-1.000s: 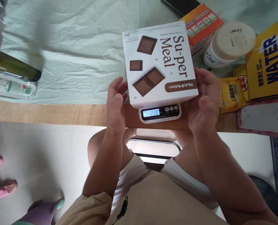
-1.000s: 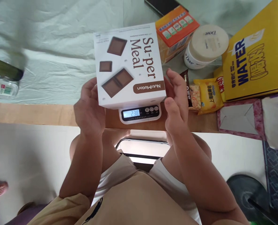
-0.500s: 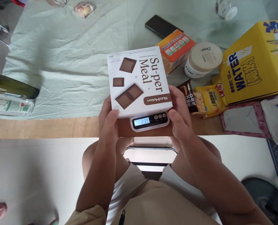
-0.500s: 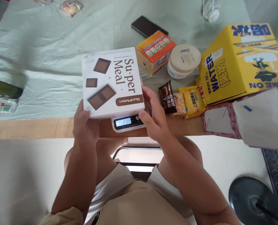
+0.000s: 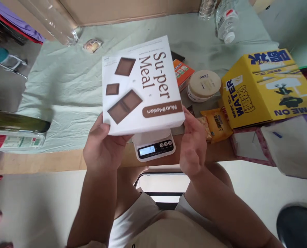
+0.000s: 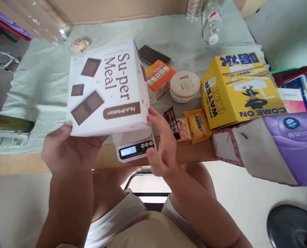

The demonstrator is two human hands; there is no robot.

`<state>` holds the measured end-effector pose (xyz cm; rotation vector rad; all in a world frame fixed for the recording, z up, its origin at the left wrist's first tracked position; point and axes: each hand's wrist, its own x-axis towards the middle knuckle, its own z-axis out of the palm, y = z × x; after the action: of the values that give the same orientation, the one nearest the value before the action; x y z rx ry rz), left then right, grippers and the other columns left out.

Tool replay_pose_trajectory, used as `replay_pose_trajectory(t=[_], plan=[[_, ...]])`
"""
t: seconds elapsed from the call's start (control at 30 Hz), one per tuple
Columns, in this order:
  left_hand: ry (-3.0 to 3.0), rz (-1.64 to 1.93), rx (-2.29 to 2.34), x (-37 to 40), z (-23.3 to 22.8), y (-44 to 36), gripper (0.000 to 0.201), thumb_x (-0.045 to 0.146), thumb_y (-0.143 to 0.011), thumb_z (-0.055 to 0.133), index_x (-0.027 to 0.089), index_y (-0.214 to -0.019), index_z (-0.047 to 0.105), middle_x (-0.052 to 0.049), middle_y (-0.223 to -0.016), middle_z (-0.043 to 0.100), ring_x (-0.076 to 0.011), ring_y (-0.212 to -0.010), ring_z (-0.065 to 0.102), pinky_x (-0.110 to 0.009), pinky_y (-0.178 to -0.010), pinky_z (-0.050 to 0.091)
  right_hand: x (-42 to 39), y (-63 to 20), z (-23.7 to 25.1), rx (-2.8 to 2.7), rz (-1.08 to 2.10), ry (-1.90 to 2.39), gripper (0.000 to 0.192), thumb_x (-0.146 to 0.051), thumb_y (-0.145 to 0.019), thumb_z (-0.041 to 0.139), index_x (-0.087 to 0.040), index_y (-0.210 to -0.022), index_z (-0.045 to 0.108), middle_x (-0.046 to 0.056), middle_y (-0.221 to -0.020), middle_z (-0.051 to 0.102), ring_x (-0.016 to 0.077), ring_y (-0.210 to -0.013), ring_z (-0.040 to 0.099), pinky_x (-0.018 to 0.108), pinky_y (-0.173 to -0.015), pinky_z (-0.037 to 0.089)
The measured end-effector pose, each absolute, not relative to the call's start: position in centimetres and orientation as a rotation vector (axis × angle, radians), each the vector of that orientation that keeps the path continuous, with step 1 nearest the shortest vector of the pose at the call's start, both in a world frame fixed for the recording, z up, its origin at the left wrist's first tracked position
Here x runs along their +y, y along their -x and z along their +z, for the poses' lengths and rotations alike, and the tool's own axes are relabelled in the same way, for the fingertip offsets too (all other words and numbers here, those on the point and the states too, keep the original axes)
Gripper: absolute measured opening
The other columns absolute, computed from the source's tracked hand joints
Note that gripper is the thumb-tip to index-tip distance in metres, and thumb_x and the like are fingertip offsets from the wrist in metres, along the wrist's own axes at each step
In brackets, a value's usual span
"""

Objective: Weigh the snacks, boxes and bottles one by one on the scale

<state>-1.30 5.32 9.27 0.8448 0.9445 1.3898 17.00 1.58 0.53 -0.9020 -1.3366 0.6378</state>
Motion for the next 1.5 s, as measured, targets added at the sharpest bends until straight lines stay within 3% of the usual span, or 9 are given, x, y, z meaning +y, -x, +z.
replay_pose_trajectory(t=[0.13,0.33,0.53,0.83,0.97,1.13,1.27,1.4,1.5], plan=[[-0.808,1.338,0.935,9.7,10.7,-2.1,0.010,0.032,-0.088,0.073,0.023,-0.092,0.076,-0.011,-0.098,0.076,-0.0273,-0.097,0.074,-0.028,-0.060,0.063,1.8,-16.5,0.9,-1.100,0.383,0.848,0.052,-0.045,-0.100,0.045,-0.036,-0.150,0.054,0.003,-0.155,0.057,0.0295,-0.154,0.050,0.064,-0.135,0.033],[-0.861,1.212,0.979,15.5,9.5,-7.5,0.012,0.031,-0.091,0.067,0.021,-0.083,0.069,-0.006,-0.087,0.068,-0.0167,-0.075,0.063,-0.027,-0.061,0.059,2.3,-17.3,0.7,-1.111,0.272,0.933,0.050,-0.053,-0.100,0.040,-0.043,-0.149,0.047,0.007,-0.139,0.057,0.0276,-0.143,0.057,0.059,-0.129,0.043],[-0.750,1.162,1.034,16.8,8.0,-10.2,0.013,0.025,-0.095,0.070,0.021,-0.085,0.065,-0.008,-0.083,0.066,-0.0227,-0.084,0.064,-0.037,-0.080,0.060,2.1,-18.1,1.3,-1.104,0.256,0.989,0.048,-0.053,-0.099,0.036,-0.042,-0.143,0.052,0.009,-0.131,0.060,0.0286,-0.132,0.063,0.058,-0.117,0.055],[-1.122,0.814,1.175,16.5,10.4,-9.2,0.023,0.032,-0.102,0.059,0.014,-0.094,0.072,-0.011,-0.092,0.071,-0.0239,-0.080,0.074,-0.050,-0.096,0.060,1.6,-18.3,1.3,-1.087,0.380,0.916,0.047,-0.050,-0.100,0.040,-0.046,-0.145,0.051,0.006,-0.139,0.058,0.0315,-0.142,0.058,0.064,-0.127,0.045],[-1.132,0.810,1.227,16.0,10.5,-8.9,0.024,0.029,-0.101,0.056,0.016,-0.090,0.073,-0.009,-0.098,0.071,-0.0204,-0.082,0.072,-0.047,-0.096,0.061,1.6,-18.0,1.2,-1.094,0.374,0.904,0.047,-0.048,-0.099,0.040,-0.044,-0.144,0.052,0.006,-0.138,0.060,0.0303,-0.141,0.058,0.062,-0.128,0.046],[-1.173,0.749,1.277,15.7,10.1,-8.1,0.017,0.036,-0.092,0.067,0.022,-0.097,0.074,-0.009,-0.114,0.072,-0.0262,-0.090,0.077,-0.048,-0.096,0.061,1.7,-17.6,1.0,-1.095,0.409,0.860,0.048,-0.043,-0.098,0.040,-0.041,-0.145,0.052,0.007,-0.141,0.059,0.0284,-0.141,0.057,0.058,-0.130,0.044],[-1.224,0.699,1.374,15.5,10.7,-7.2,0.028,0.045,-0.093,0.068,0.021,-0.106,0.075,-0.008,-0.127,0.069,-0.0268,-0.095,0.077,-0.050,-0.104,0.058,1.8,-17.6,1.0,-1.099,0.407,0.874,0.048,-0.044,-0.097,0.042,-0.041,-0.143,0.055,0.006,-0.137,0.060,0.0268,-0.138,0.058,0.056,-0.126,0.048],[-1.261,0.768,1.420,14.1,11.0,-5.2,0.025,0.049,-0.096,0.069,0.027,-0.105,0.077,-0.001,-0.125,0.070,-0.0249,-0.104,0.074,-0.045,-0.101,0.056,2.0,-17.7,0.9,-1.141,0.396,0.920,0.047,-0.047,-0.098,0.038,-0.045,-0.143,0.051,0.005,-0.135,0.058,0.0271,-0.138,0.058,0.059,-0.125,0.047],[-1.305,0.963,1.366,12.0,10.7,-2.8,0.011,0.034,-0.099,0.069,0.027,-0.098,0.078,-0.001,-0.103,0.074,-0.0195,-0.092,0.071,-0.036,-0.086,0.054,2.0,-17.1,0.9,-1.168,0.410,0.937,0.046,-0.047,-0.099,0.035,-0.046,-0.143,0.050,0.006,-0.137,0.056,0.0287,-0.138,0.057,0.061,-0.125,0.045]])
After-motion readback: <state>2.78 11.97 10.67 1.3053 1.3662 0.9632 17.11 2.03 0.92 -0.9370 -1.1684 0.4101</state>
